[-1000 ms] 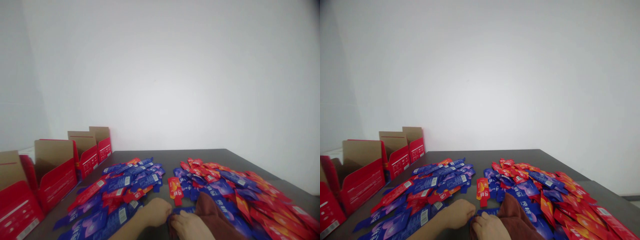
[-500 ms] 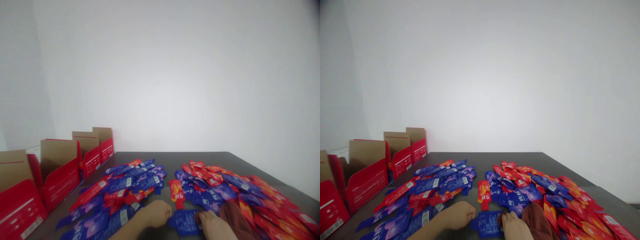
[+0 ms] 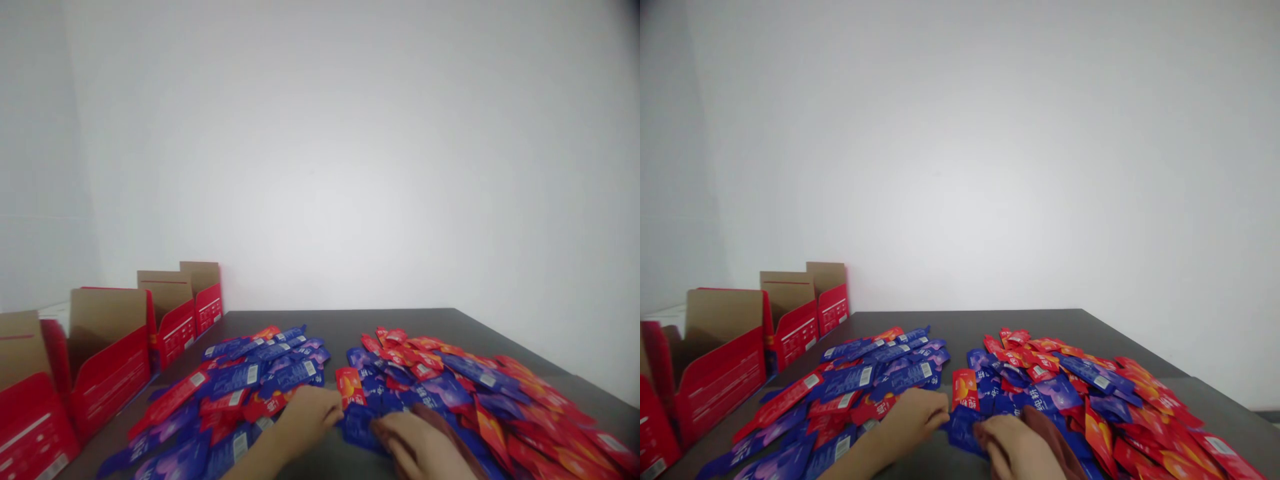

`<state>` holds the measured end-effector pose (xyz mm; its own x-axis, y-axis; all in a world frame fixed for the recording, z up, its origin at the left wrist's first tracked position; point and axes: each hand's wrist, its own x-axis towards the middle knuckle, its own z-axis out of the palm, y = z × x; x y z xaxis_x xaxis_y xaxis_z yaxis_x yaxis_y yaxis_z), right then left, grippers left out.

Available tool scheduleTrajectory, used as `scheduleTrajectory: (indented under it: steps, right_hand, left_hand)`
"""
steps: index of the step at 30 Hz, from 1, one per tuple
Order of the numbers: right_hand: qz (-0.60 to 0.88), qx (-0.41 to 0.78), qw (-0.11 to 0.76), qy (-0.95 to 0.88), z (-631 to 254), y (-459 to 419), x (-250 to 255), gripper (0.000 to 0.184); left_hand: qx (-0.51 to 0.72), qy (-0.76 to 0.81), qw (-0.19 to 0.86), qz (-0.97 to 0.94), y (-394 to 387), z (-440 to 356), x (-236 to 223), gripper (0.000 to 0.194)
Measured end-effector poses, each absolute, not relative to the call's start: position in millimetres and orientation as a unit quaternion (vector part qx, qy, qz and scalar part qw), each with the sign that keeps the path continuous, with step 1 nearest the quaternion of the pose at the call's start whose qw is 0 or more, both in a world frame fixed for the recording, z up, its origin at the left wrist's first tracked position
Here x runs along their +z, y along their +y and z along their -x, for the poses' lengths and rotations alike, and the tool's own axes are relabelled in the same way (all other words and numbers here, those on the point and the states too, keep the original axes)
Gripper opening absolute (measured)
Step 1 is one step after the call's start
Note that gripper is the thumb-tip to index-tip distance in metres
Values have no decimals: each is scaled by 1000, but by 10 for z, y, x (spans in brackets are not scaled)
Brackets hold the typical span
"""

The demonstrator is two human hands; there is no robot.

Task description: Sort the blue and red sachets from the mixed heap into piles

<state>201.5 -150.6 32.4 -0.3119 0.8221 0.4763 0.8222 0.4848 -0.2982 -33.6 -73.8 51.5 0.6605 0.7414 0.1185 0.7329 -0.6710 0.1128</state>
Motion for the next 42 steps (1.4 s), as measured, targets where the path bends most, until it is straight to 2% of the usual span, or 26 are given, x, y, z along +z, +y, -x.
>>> scheduleTrajectory:
  steps: [3, 5, 7, 10, 12, 15, 18, 25, 30, 37, 42]
  right_hand:
    - [557, -63, 361, -746, -2306, -1420, 374, 28]
    - [584, -89, 344, -730, -2377, -1347, 272, 29]
    - [601, -93, 285, -741, -2330, -1310, 135, 28]
    - [601, -98, 180, -773, -2107, -1319, -33, 31]
    - [582, -114, 151, -791, -1912, -1332, -115, 32]
    - [519, -140, 156, -828, -1637, -1338, -230, 29]
    - [483, -159, 153, -847, -1519, -1342, -304, 34]
    - [585, -164, 136, -782, -1992, -1384, -146, 36]
    - [593, -142, 103, -785, -1959, -1376, -66, 39]
    - [431, -133, 147, -880, -1492, -1252, -261, 28]
    - [329, -157, 180, -913, -1802, -1253, -457, 26]
  left_hand:
    - [93, 329, -88, -936, -773, 332, 599, 16]
    - [69, 267, -127, -953, -811, 318, 566, 14]
    - [36, 223, -133, -965, -840, 295, 481, 12]
    - [7, 205, -91, -974, -839, 262, 356, 8]
    - [7, 219, -44, -975, -816, 253, 321, 5]
    - [5, 245, 11, -970, -786, 257, 329, 13]
    - [3, 255, 35, -966, -781, 257, 348, 11]
    - [8, 250, 85, -965, -779, 302, 417, 15]
    - [-11, 290, 189, -938, -752, 361, 414, 31]
    - [40, 291, 214, -932, -765, 329, 254, 54]
    - [50, 273, 184, -943, -767, 332, 239, 45]
